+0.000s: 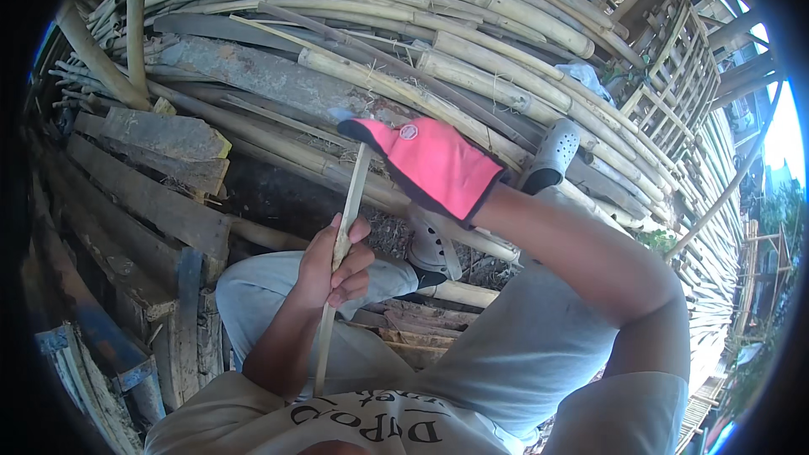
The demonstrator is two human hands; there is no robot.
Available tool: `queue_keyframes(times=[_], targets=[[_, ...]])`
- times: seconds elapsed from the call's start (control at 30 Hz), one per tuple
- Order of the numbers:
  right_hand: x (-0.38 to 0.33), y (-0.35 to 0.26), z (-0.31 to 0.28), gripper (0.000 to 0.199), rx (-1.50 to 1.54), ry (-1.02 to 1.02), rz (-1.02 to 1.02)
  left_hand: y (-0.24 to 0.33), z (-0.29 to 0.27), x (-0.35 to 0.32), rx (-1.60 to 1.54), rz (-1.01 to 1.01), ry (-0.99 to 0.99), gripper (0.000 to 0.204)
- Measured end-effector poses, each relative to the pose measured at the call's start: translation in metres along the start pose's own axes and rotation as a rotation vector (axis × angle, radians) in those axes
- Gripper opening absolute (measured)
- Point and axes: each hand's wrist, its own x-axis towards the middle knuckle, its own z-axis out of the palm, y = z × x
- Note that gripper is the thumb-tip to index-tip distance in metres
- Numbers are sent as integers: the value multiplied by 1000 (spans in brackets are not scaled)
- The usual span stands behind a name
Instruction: The person uses a knife to scrape and strip the outer bark from a long thin bamboo rod while holding it against their lap.
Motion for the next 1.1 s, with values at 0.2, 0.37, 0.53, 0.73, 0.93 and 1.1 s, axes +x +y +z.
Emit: queue_keyframes(times=[0.2,0.37,0.53,0.73,0.93,1.1], targets=[[1,16,10,67,135,17,63,-2,1,0,0,5,-4,43],[8,10,6,70,5,-7,-52,-4,-2,0,67,41,26,40],[2,-3,13,61,174,30,66,-2,-1,-1,16,13,-2,41],[-3,-1,23,50,-13,29,62,1,-1,-3,89,11,22,41],[-7,16,27,40,520,80,162,3,-1,-2,102,15,31,41],[0,18,35,25,494,-60,311,2,-1,2,101,20,57,41]])
